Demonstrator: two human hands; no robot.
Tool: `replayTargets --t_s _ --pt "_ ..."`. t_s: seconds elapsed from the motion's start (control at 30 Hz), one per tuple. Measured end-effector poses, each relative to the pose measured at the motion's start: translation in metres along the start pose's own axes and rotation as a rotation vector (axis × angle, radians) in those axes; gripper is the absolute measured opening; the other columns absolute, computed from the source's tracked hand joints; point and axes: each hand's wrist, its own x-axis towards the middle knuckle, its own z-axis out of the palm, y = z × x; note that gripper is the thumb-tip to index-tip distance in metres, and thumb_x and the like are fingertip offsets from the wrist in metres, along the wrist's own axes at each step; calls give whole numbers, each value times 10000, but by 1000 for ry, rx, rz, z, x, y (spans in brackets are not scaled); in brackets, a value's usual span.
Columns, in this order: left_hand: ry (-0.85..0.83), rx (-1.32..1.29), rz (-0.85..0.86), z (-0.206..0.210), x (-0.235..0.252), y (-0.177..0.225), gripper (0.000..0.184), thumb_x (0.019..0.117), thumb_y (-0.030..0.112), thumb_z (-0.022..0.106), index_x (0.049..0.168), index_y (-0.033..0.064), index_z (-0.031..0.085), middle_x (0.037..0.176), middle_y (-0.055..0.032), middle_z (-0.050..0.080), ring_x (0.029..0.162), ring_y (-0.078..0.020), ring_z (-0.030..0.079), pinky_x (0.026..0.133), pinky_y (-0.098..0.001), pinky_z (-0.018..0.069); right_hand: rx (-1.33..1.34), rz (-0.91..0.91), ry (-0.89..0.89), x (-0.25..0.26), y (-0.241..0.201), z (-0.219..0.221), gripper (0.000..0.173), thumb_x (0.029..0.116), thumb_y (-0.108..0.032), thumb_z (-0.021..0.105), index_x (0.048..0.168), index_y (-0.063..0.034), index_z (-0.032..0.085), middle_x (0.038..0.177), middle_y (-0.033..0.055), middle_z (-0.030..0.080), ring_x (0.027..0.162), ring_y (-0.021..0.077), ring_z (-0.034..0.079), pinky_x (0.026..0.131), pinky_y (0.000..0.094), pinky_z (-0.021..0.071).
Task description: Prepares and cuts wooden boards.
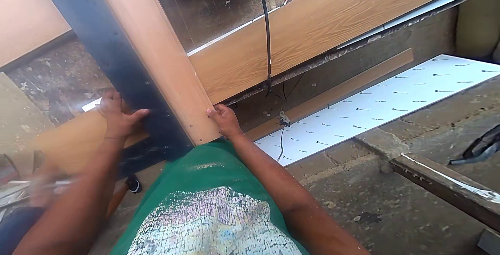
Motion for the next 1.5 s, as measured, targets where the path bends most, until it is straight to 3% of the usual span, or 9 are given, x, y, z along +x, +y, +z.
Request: replayTargets --t_s 0.17,0.23,0.27,0.33,0.37,0.47,0.57,0.73,1.5 --pt "-14 43 -22 -2 1 1 1133 656 774 707 1502 60 462 1589 -282 312 1488 -481 240 1175 -707 65 -28 -18 3 3 1 1 297 1051 -295 603 1136 -15 653 842 122 682 687 196 643 651 387 557" --pt "-48 24 -67 -6 6 8 1033 715 677 736 1469 19 480 1568 -297 333 1468 -499 266 1171 -708 105 -32 -32 1 5 2 -1 285 1050 -275 609 1123 -3 650 837 119 678 699 188 646 678 386 561" --pt "-49 -1 -93 -9 11 13 920 781 631 723 1420 1 522 1521 -300 398 1436 -491 330 1160 -702 173 -30 -41 -1 7 4 -1 280 1047 -266 614 1119 2 651 840 117 684 711 183 652 695 383 565" --pt "-8 -117 -172 -12 26 23 662 898 528 705 1280 -6 620 1324 -262 579 1262 -391 549 1080 -615 399 -22 -54 3 11 7 -1 274 1040 -259 627 1099 6 659 836 111 694 731 177 665 725 380 574" --pt "1 -187 -235 -13 34 29 585 940 488 698 1249 -4 629 1238 -244 628 1165 -347 616 1026 -585 462 -17 -56 8 13 8 0 269 1038 -255 631 1090 7 661 831 108 693 732 172 664 731 377 573" --pt "4 -311 -336 -10 47 36 534 967 465 686 1230 4 629 1098 -201 696 1012 -272 689 957 -551 518 -12 -43 16 12 7 1 261 1036 -244 635 1087 10 666 838 109 701 746 168 672 753 378 576" --pt "16 -468 -285 -5 46 32 458 944 348 725 1247 27 604 1071 -96 704 929 -113 693 896 -383 573 -6 -50 16 12 7 -2 257 1034 -241 636 1079 10 668 833 105 700 743 162 672 752 372 576" --pt "4 -622 -241 -7 41 34 421 933 235 728 1269 39 566 1067 -21 702 924 -34 689 883 -286 584 9 -51 14 11 8 -1 235 1036 -217 633 1080 13 658 818 101 689 716 155 659 722 358 573" --pt "-26 -704 -208 -9 40 28 322 951 233 700 1214 87 583 1003 60 711 900 1 694 866 -239 589 74 -95 12 9 14 -2 197 1036 -194 613 1053 -5 667 774 76 673 650 129 629 636 318 554"
